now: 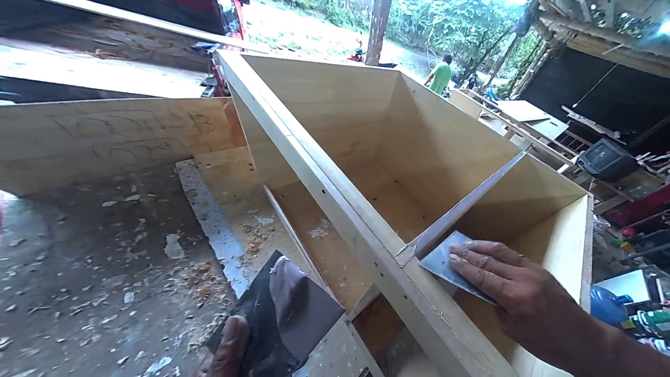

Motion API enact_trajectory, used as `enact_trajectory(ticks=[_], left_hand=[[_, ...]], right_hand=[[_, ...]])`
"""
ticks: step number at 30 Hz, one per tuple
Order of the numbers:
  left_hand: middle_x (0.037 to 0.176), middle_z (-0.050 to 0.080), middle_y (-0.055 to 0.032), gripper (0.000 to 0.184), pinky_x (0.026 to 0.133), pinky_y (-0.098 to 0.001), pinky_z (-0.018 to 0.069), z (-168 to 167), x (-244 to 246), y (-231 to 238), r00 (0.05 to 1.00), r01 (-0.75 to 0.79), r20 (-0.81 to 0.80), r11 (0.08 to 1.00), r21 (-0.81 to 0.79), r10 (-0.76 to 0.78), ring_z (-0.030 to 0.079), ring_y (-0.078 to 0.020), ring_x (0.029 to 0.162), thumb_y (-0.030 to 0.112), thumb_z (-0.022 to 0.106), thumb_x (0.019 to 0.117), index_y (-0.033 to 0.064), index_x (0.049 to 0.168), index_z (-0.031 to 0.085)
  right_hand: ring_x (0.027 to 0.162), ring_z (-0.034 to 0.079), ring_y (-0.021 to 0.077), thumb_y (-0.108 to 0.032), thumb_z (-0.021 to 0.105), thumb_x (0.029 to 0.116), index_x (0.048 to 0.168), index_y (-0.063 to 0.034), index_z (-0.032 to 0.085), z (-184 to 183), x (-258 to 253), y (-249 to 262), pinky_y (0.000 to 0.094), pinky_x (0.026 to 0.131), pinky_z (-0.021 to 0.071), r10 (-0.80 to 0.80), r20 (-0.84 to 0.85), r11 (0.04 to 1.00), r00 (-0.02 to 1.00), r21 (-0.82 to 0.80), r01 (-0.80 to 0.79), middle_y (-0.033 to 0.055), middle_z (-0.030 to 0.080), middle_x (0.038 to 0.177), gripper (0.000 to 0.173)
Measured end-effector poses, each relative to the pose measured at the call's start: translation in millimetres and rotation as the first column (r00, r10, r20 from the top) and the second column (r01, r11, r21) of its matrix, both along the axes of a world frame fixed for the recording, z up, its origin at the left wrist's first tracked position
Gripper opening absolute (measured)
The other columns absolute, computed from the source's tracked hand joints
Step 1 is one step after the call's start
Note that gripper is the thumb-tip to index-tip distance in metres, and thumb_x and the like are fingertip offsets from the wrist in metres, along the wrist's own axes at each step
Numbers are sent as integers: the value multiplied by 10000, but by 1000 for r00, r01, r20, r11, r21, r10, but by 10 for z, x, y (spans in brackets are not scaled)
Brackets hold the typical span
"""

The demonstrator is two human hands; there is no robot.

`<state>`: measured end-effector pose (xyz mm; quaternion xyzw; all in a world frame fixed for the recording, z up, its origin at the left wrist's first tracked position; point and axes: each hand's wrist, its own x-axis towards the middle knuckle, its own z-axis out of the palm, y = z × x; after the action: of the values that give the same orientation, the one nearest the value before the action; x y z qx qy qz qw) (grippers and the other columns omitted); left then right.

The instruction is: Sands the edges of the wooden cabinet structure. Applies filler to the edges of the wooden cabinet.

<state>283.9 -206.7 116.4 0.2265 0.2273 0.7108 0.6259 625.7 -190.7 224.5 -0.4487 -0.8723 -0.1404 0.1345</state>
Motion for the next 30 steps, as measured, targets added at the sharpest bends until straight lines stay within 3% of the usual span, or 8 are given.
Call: enact_trajectory(ticks=[3,9,13,16,18,22,28,30], left_hand=[[1055,752,-49,336,778,-322,643,-11,0,4,1000,-14,-13,999,-29,13,738,-123,949,292,404,1107,127,1145,693],[1065,750,-61,338,798,-336,640,-15,7,-6,1000,13,-11,1000,4,-13,737,-136,957,302,418,1104,118,1163,695],[1056,754,-73,347,793,-349,641,17,30,-20,1000,-8,3,999,-34,8,742,-148,939,280,394,1111,103,1163,688],[1008,747,-66,306,754,-351,640,158,215,-21,997,-43,-63,992,-121,36,740,-152,879,240,394,1108,76,1171,645],[984,741,-83,278,780,-379,636,280,334,-28,996,-26,-83,991,-130,16,738,-171,875,216,422,1096,46,1160,633],[975,740,-130,276,804,-391,635,426,511,-2,996,53,-71,998,-20,-55,743,-197,875,181,441,1092,3,1136,648],[932,739,-109,285,813,-375,638,541,651,-81,965,43,-263,989,143,-4,743,-180,846,178,445,1097,-1,1104,667],[929,732,-120,297,804,-385,639,530,636,-53,952,27,-305,992,125,12,740,-191,842,176,434,1101,-20,1111,656]], right_hand=[[1321,589,235,22,489,919,1315,-147,700,96,-74,16,387,1112,475,-21,-20,999,1000,35,22,34,678,1363,480],[1302,603,243,-103,560,963,1332,-165,693,-152,-194,83,380,1061,515,-61,49,998,997,20,60,25,666,1382,397],[1266,622,227,-24,493,950,1290,-144,714,156,-143,-128,374,1061,509,-48,-17,998,999,35,48,30,703,1315,423],[1351,546,230,-77,439,1013,1352,-151,651,402,-270,-234,372,1151,415,80,-77,994,994,82,-73,54,654,1393,406],[1344,559,247,-106,499,1032,1340,-158,666,427,-456,-294,395,1158,412,165,-66,982,984,105,-157,62,665,1381,353],[1315,586,259,-109,546,1017,1332,-171,677,385,-697,-358,422,1139,430,178,5,975,984,135,-177,51,670,1375,347],[1283,611,264,-100,514,1018,1310,-164,689,233,-756,-408,444,1110,450,134,113,968,985,198,-155,48,671,1375,347],[1287,602,247,-88,518,1014,1287,-180,705,216,-659,-504,429,1109,443,129,108,982,986,127,-142,28,679,1362,343]])
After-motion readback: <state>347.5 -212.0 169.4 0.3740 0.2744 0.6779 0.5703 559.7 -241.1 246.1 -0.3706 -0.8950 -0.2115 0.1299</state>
